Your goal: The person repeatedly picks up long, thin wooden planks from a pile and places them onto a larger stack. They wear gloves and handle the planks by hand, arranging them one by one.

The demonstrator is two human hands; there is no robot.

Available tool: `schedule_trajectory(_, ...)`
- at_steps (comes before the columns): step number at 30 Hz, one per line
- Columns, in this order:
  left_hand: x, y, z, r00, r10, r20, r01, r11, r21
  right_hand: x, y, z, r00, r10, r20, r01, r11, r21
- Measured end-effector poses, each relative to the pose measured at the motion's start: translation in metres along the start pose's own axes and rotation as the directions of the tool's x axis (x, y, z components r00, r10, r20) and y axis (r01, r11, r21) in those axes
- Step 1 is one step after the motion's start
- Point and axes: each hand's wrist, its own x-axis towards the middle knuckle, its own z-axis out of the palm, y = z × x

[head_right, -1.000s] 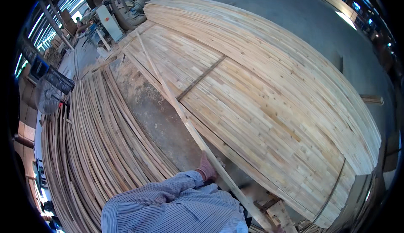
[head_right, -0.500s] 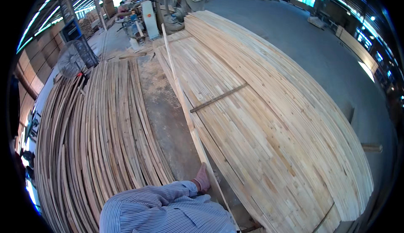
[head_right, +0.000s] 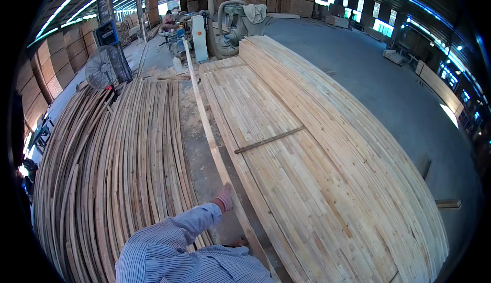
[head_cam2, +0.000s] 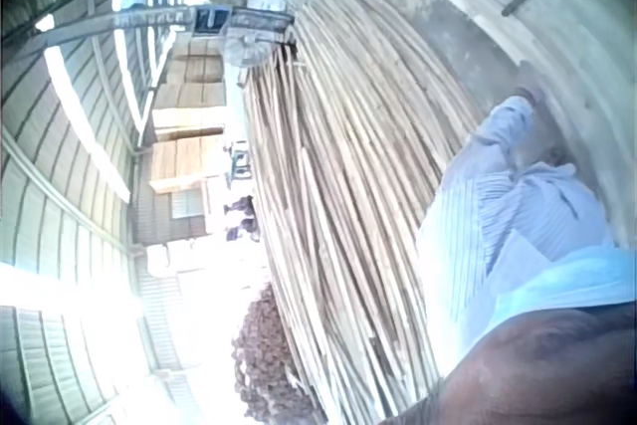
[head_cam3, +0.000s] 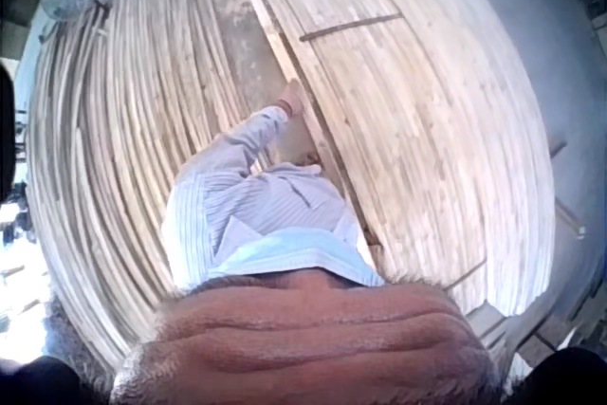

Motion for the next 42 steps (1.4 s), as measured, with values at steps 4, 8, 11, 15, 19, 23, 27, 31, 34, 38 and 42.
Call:
schedule_trajectory(4,-0.010,0.043,0.018,0.988,-0.089,0.129,0.092,0.996,-0.017,0.016,0.005,-0.045,0.997,0.077,0.032,-0.075,0.996,-0.048)
schedule_trajectory(8,-0.077,0.064,0.045,0.961,-0.179,0.210,0.170,0.984,0.061,0.040,-0.055,-0.097,0.926,-0.023,0.376,0.114,0.969,-0.220)
schedule_trajectory(11,-0.089,0.038,0.043,0.944,-0.173,0.281,0.152,0.984,0.094,0.062,-0.110,-0.107,0.934,-0.121,0.336,0.190,0.965,-0.179)
schedule_trajectory(15,-0.082,-0.074,-0.009,0.607,-0.267,0.749,-0.030,0.933,0.358,0.074,-0.198,-0.139,0.952,-0.281,0.124,0.278,0.960,0.040)
schedule_trajectory(19,-0.089,-0.146,-0.046,0.096,-0.254,0.962,-0.537,0.801,0.265,0.139,-0.285,-0.103,0.907,-0.406,0.107,0.365,0.889,0.276)
schedule_trajectory(23,-0.143,-0.141,-0.007,0.426,-0.619,0.660,0.445,0.778,0.443,0.114,-0.370,-0.189,0.815,-0.580,0.002,0.491,0.691,0.530)
schedule_trajectory(27,-0.167,-0.094,0.019,0.593,-0.483,0.644,0.598,0.800,0.049,0.105,-0.355,-0.194,0.853,-0.521,-0.035,0.439,0.679,0.588)
schedule_trajectory(31,-0.176,-0.069,0.020,0.664,-0.526,0.531,0.622,0.783,-0.002,0.087,-0.248,-0.151,0.952,-0.297,0.076,0.191,0.770,0.608)
schedule_trajectory(34,-0.188,-0.061,0.028,0.724,-0.548,0.419,0.599,0.801,0.014,0.070,-0.157,-0.105,0.984,-0.162,0.068,0.122,0.910,0.396)
schedule_trajectory(38,-0.161,-0.083,0.006,0.666,-0.508,0.546,0.592,0.806,0.027,0.047,-0.062,-0.062,0.985,-0.162,0.064,0.163,0.987,0.003)
schedule_trajectory(42,-0.161,-0.081,0.002,0.667,-0.544,0.509,0.615,0.787,0.035,0.030,-0.012,-0.027,0.973,-0.223,0.063,0.232,0.949,-0.213)
